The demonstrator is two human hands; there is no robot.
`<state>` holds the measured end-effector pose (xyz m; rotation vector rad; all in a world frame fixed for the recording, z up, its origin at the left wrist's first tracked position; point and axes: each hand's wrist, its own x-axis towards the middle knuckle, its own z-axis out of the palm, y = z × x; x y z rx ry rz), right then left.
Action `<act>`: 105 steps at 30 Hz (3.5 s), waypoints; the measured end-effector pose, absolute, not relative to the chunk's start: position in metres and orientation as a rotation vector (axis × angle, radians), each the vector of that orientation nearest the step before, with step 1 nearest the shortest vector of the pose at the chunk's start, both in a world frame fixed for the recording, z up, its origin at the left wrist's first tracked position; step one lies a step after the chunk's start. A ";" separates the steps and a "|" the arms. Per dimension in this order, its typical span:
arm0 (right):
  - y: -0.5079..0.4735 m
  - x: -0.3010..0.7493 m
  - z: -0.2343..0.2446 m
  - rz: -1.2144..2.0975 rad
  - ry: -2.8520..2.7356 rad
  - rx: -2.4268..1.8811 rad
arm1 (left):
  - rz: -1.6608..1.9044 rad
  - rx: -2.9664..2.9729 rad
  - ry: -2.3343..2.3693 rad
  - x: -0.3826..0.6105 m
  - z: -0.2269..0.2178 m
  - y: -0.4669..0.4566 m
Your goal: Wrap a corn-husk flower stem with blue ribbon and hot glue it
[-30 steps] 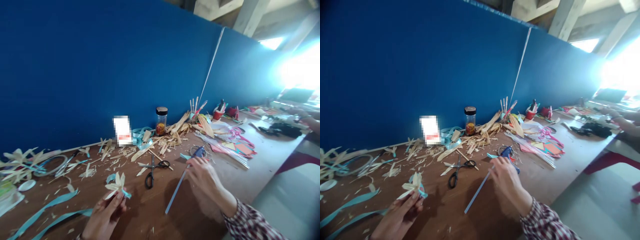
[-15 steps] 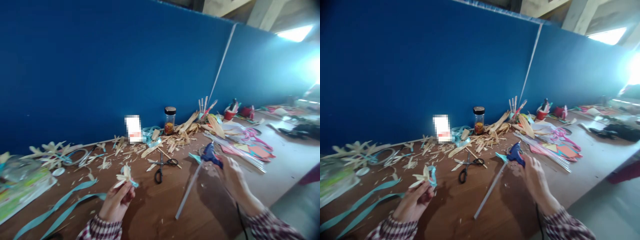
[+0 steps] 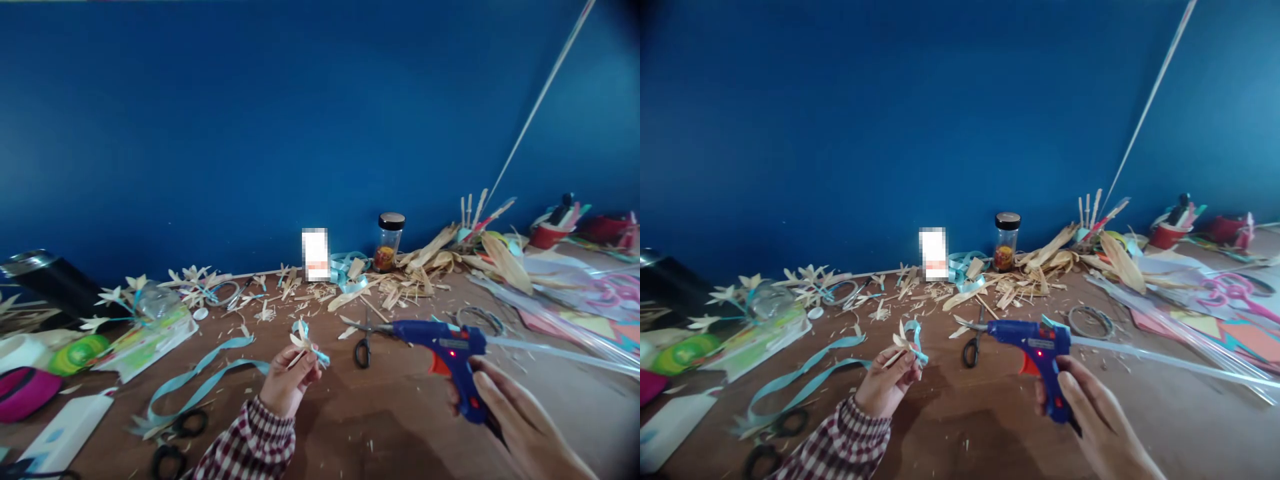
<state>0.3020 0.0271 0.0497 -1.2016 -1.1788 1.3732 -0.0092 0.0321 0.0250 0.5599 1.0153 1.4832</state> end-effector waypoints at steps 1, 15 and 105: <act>0.023 0.295 0.047 1.465 -1.137 -1.158 | 1.472 0.564 1.006 -0.010 0.024 0.032; 0.016 0.242 0.033 1.632 -1.100 -1.049 | 1.484 0.570 0.974 -0.003 0.027 0.027; 0.013 0.249 0.042 1.580 -1.342 -1.023 | 1.502 0.497 1.039 0.005 0.025 0.028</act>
